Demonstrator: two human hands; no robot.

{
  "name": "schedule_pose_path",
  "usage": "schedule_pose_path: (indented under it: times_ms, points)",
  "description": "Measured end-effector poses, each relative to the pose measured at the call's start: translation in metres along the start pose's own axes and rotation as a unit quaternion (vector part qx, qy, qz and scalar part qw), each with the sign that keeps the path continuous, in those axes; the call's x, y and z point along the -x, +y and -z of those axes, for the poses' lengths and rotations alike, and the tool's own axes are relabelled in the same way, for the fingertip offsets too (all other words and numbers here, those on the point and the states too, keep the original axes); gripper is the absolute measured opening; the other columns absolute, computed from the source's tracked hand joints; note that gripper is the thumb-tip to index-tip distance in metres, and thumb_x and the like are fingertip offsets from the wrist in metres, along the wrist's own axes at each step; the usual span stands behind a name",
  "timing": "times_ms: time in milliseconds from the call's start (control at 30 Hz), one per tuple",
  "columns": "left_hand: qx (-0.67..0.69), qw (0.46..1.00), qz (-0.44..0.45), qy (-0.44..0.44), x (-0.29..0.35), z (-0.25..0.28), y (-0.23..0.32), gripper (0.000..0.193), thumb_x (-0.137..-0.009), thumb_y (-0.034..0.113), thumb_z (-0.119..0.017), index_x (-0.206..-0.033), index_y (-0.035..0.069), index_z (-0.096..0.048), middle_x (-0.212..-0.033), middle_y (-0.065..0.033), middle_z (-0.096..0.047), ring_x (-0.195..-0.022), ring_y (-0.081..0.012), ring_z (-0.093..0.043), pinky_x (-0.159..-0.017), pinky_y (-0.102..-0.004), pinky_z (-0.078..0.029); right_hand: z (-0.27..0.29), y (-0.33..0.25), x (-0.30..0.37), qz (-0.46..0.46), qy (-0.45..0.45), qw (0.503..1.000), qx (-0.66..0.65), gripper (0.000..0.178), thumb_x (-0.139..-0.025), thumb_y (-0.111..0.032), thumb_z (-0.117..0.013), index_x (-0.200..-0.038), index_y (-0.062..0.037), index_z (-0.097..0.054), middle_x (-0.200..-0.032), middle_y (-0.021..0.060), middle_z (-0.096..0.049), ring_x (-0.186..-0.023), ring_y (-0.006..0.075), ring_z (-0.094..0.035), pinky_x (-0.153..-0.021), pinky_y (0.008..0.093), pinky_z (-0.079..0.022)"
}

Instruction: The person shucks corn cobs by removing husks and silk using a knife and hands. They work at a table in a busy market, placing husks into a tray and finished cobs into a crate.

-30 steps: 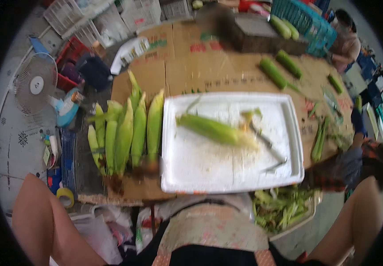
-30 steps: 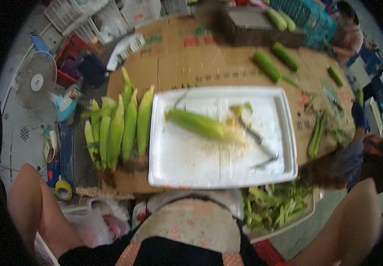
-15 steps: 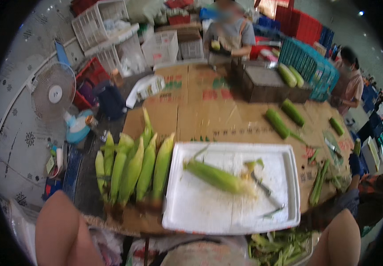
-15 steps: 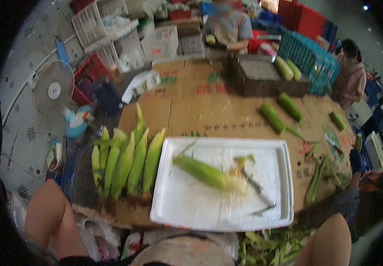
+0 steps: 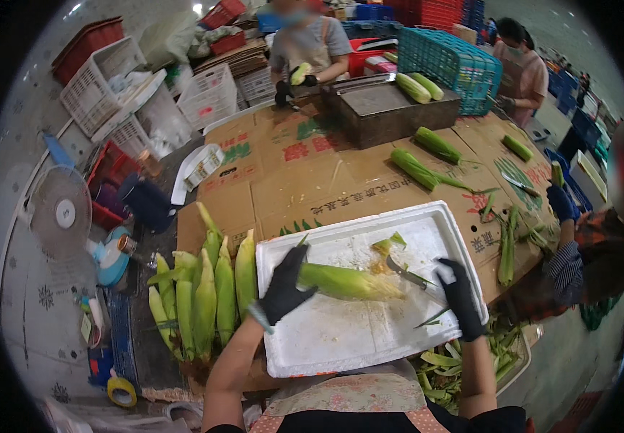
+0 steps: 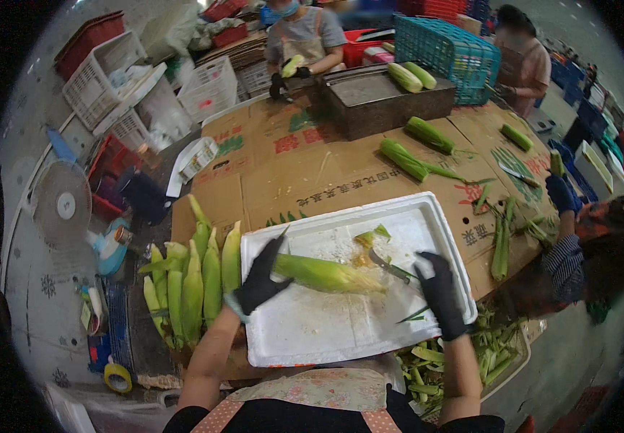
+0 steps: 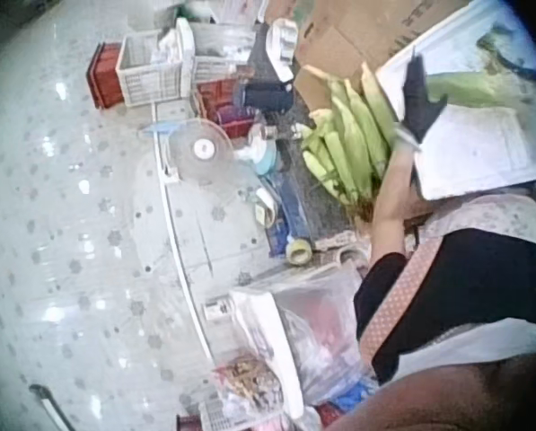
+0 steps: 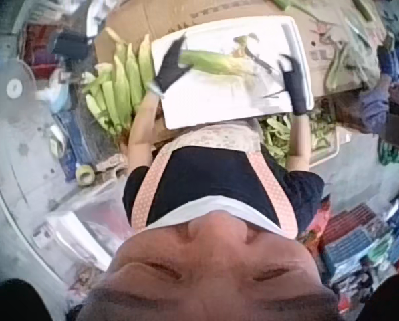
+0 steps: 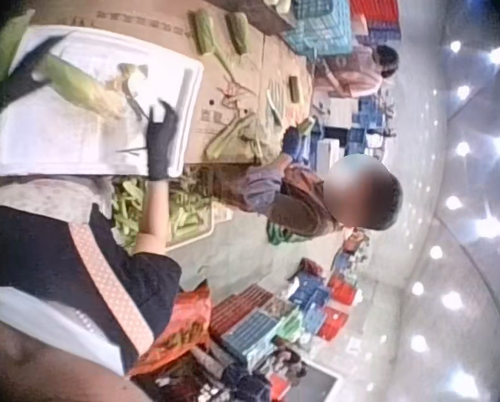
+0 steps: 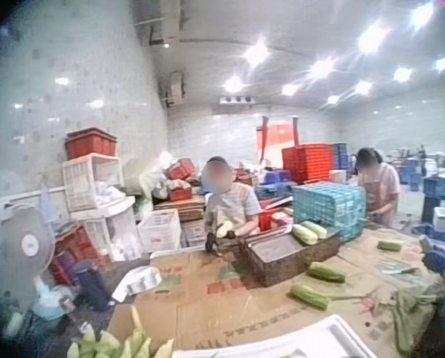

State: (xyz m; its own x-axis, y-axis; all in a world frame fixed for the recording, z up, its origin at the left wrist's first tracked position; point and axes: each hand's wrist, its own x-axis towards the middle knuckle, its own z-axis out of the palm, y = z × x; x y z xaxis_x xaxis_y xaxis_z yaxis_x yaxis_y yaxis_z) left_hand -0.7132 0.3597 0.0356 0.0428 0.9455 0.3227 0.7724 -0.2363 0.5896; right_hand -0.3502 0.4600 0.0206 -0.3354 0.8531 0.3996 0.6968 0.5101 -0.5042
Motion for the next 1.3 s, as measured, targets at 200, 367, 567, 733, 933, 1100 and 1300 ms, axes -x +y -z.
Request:
schedule_pose_path:
  times_ms: [200, 367, 567, 733, 933, 1100, 1300]
  points:
    - [-0.156, 0.982, -0.034, -0.098, -0.026, -0.047, -0.035, 0.07, -0.056, 0.027, -0.072, -0.119, 0.009, -0.046, -0.094, -0.0108, -0.054, -0.094, -0.0291, -0.051, -0.08, -0.0437, -0.037, -0.048, 0.012, 0.034, -0.081, -0.011, 0.992, 0.097, 0.035, -0.066, -0.009, -0.066, -0.1, -0.0119, -0.058, -0.089, 0.0107, -0.055, -0.087, 0.0297, -0.05, -0.073, 0.0392, -0.038]
    - [0.022, 0.961, 0.133, -0.24, -0.018, -0.032, 0.004, 0.059, -0.066, 0.038, -0.071, -0.112, 0.006, -0.05, -0.101, -0.0136, -0.058, -0.095, -0.0298, -0.055, -0.08, -0.0364, -0.043, -0.037, 0.015, 0.035, -0.127, 0.058, 0.987, -0.078, 0.024, -0.084, -0.011, -0.053, -0.107, -0.0071, -0.054, -0.092, 0.0125, -0.056, -0.081, 0.0277, -0.053, -0.07, 0.034, -0.041]
    - [0.002, 0.977, 0.138, -0.161, 0.034, -0.054, 0.016, 0.061, -0.067, 0.035, -0.071, -0.113, 0.002, -0.048, -0.103, -0.0163, -0.053, -0.096, -0.0325, -0.048, -0.084, -0.0391, -0.04, -0.027, -0.042, 0.05, -0.183, -0.078, 0.965, -0.173, 0.027, -0.091, -0.021, -0.045, -0.115, -0.0083, -0.049, -0.072, 0.0079, -0.056, -0.057, 0.0167, -0.051, -0.052, 0.0298, -0.041]
    - [-0.097, 0.984, 0.125, -0.08, 0.045, -0.062, 0.032, 0.063, -0.065, 0.036, -0.07, -0.113, 0.002, -0.046, -0.09, -0.017, -0.052, -0.084, -0.0326, -0.051, -0.074, -0.042, -0.041, -0.047, -0.065, 0.05, -0.12, -0.093, 0.983, -0.107, 0.027, -0.081, -0.022, -0.06, -0.102, -0.0058, -0.054, -0.083, 0.0169, -0.062, -0.071, 0.0325, -0.061, -0.059, 0.0376, -0.047]
    - [-0.159, 0.977, 0.123, -0.065, 0.053, -0.069, 0.051, 0.073, -0.065, 0.031, -0.071, -0.122, -0.001, -0.038, -0.1, -0.015, -0.05, -0.092, -0.0304, -0.047, -0.078, -0.0415, -0.038, -0.053, -0.071, 0.047, -0.085, -0.163, 0.983, -0.022, 0.02, -0.082, -0.023, -0.057, -0.089, -0.0056, -0.05, -0.07, 0.0184, -0.059, -0.061, 0.0357, -0.058, -0.052, 0.0412, -0.046]
    - [-0.1, 0.992, 0.065, -0.033, 0.044, -0.073, 0.047, 0.072, -0.065, 0.033, -0.07, -0.121, -0.001, -0.039, -0.1, -0.0153, -0.051, -0.093, -0.0308, -0.049, -0.08, -0.0425, -0.038, -0.045, -0.069, 0.053, -0.067, -0.204, 0.976, 0.039, 0.019, -0.083, -0.022, -0.053, -0.082, -0.0052, -0.044, -0.064, 0.0171, -0.055, -0.057, 0.0353, -0.056, -0.049, 0.0438, -0.043]
    - [-0.084, 0.982, 0.109, -0.129, 0.02, -0.097, 0.042, 0.069, -0.064, 0.032, -0.069, -0.117, -0.002, -0.04, -0.095, -0.0149, -0.052, -0.088, -0.0302, -0.051, -0.075, -0.0412, -0.039, -0.032, -0.052, 0.046, -0.043, -0.279, 0.959, -0.04, 0.017, -0.081, -0.016, -0.053, -0.085, -0.0035, -0.042, -0.059, 0.0183, -0.053, -0.056, 0.0365, -0.055, -0.049, 0.0448, -0.042]
